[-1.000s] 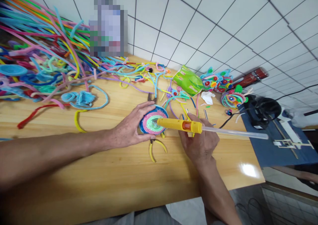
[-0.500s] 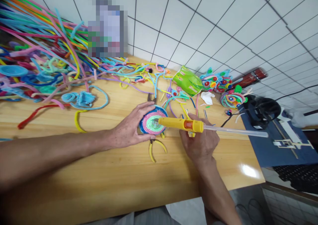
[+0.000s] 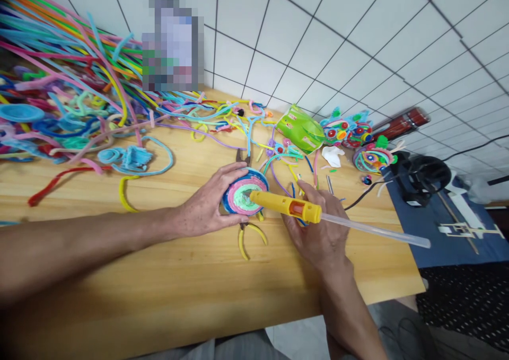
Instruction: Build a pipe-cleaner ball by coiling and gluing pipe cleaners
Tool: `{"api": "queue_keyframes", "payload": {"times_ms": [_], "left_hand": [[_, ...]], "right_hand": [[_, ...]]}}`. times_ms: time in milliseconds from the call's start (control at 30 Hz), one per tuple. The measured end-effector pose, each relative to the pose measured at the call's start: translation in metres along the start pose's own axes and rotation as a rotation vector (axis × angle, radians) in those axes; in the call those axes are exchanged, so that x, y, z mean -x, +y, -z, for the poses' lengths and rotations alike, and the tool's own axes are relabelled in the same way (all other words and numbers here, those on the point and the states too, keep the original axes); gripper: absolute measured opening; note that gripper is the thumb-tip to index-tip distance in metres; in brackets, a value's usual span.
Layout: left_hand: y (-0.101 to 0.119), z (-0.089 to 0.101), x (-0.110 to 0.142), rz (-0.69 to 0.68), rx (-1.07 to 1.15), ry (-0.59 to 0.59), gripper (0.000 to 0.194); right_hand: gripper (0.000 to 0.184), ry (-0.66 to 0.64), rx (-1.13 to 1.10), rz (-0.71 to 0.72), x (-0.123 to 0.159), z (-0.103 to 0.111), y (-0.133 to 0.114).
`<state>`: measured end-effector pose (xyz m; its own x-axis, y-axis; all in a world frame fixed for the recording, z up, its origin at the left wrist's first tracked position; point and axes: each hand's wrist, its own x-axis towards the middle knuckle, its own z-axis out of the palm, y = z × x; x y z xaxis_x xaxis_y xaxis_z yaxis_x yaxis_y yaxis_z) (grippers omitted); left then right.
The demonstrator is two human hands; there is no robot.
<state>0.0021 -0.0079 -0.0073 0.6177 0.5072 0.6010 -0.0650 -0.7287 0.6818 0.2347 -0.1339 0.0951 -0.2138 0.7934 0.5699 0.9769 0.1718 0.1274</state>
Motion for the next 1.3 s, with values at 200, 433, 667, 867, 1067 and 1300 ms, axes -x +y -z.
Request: {"api": "queue_keyframes", "payload": {"times_ms": [200, 433, 667, 867, 1067, 1300], "left_hand": [[0.001, 0.001, 0.0, 0.008, -0.015, -0.016, 0.098], [0.002, 0.002, -0.001, -0.001, -0.029, -0.02, 0.096], [0.002, 0.002, -0.001, 0.0, -0.031, -0.018, 0.096], [0.001, 0.002, 0.0, 0.006, -0.025, -0.017, 0.098], [0.001, 0.002, -0.001, -0.011, -0.032, -0.015, 0.096], [0.001, 0.002, 0.0, 0.013, -0.029, -0.026, 0.097]], "right_hand": [[0.025, -0.116, -0.135, 0.115, -0.003, 0.016, 0.003], [0.018, -0.131, -0.19, 0.115, 0.0, 0.021, 0.001], [0.024, -0.116, -0.185, 0.115, 0.001, 0.021, 0.005], [0.029, -0.166, -0.254, 0.127, -0.002, 0.024, 0.002], [0.017, -0.189, -0.27, 0.156, -0.009, 0.027, -0.004], [0.022, -0.179, -0.289, 0.114, -0.004, 0.023, -0.002]]}}
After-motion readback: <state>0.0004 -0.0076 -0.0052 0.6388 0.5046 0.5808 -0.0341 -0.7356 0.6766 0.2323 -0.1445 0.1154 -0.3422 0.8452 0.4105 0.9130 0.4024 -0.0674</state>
